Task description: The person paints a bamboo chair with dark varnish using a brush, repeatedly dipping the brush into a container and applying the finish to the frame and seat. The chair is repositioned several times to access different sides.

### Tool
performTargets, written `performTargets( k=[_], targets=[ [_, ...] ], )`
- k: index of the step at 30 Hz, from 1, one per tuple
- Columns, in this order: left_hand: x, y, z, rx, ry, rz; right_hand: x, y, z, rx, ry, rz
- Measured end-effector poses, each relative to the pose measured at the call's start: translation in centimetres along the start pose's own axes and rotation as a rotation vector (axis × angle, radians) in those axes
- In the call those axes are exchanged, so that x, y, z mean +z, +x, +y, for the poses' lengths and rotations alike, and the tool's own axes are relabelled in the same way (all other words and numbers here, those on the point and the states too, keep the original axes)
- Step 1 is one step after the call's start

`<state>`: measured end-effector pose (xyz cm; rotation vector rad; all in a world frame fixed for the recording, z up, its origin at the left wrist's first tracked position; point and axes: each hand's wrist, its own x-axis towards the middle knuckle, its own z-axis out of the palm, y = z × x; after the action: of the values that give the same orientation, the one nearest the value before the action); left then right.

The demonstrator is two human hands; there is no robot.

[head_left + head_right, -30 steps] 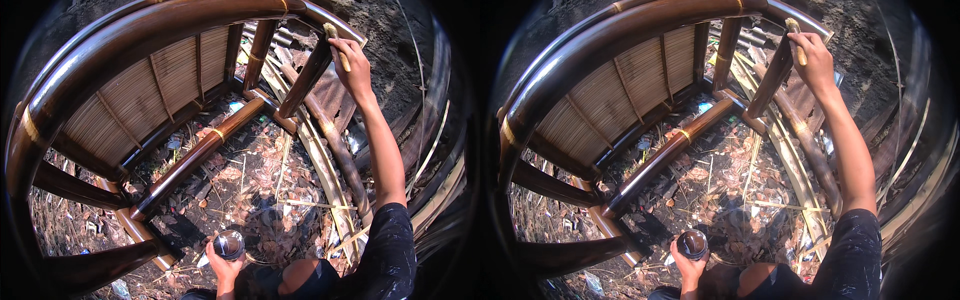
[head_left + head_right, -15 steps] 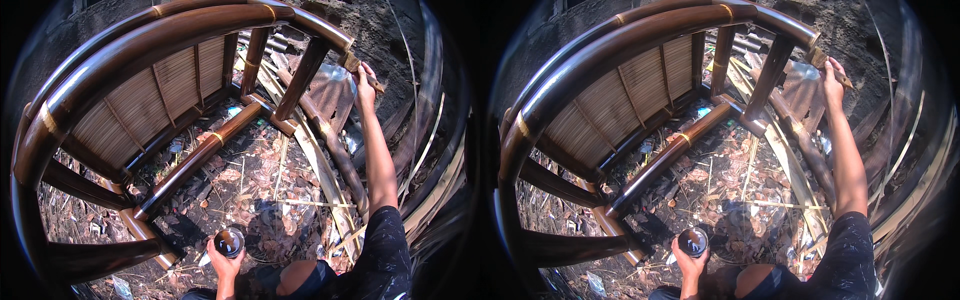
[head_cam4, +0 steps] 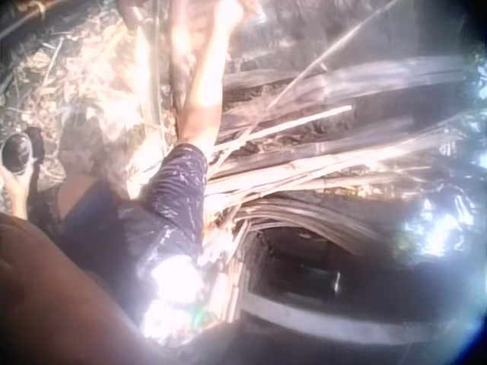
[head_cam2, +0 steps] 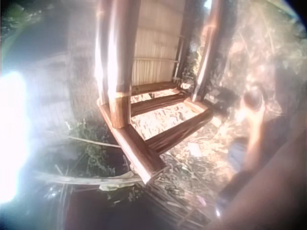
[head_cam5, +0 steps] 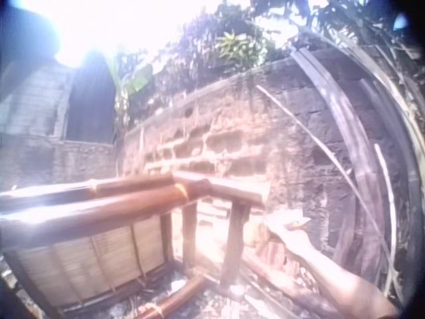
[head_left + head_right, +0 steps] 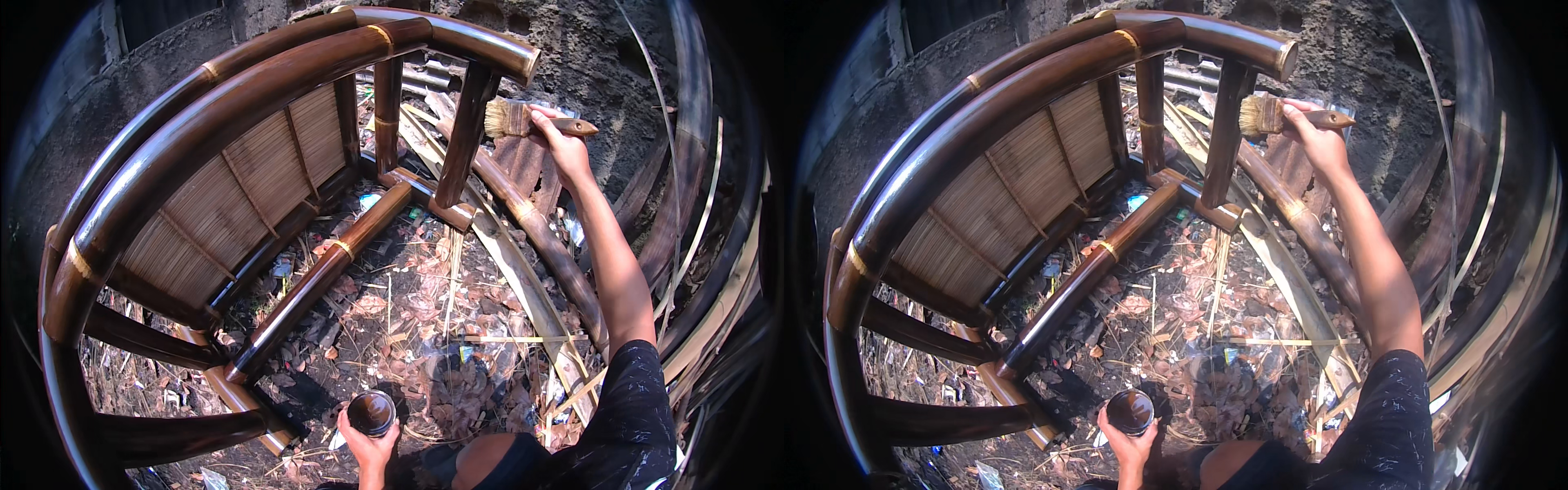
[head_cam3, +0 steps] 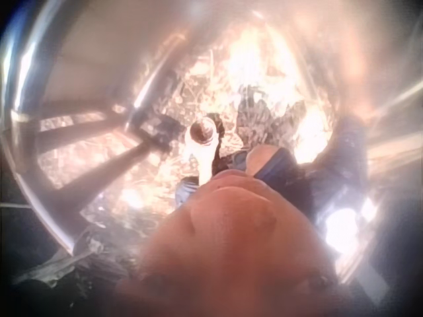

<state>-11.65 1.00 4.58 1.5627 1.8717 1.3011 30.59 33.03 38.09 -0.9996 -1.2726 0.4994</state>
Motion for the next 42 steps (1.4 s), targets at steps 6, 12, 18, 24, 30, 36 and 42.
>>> performTargets(
  k=[6, 12, 18, 24, 30, 36, 42],
  targets=[
    [2.7, -0.8, -1.1, -0.036, -0.207, 0.075, 2.8, 2.6, -2.6, -1.127, -1.08, -0.039],
    [0.0, 0.5, 0.0, -0.011, 0.023, 0.007, 7.5, 1.7, -2.4, -0.975, -0.988, -0.146],
    [0.5, 0.0, -1.3, -0.021, -0.013, -0.001, 8.4, 4.1, 0.1, -0.816, -1.113, -0.352],
    [-0.2, 0.7, -0.9, -0.1, -0.031, -0.095, 11.9, -0.4, 7.2, -0.548, -1.268, -0.535],
    [0.5, 0.8, -1.4, -0.025, -0.098, -0.094, 12.1, 0.8, 3.9, -0.714, -1.274, -0.304],
    [-1.2, 0.4, -2.4, -0.012, -0.045, -0.03, 18.8, 1.1, -6.7, -1.017, -1.514, 0.044],
    [0.5, -0.4, -3.9, 0.0, -0.097, -0.069, 17.3, 0.6, 9.9, -0.617, -1.648, -0.536]
  ],
)
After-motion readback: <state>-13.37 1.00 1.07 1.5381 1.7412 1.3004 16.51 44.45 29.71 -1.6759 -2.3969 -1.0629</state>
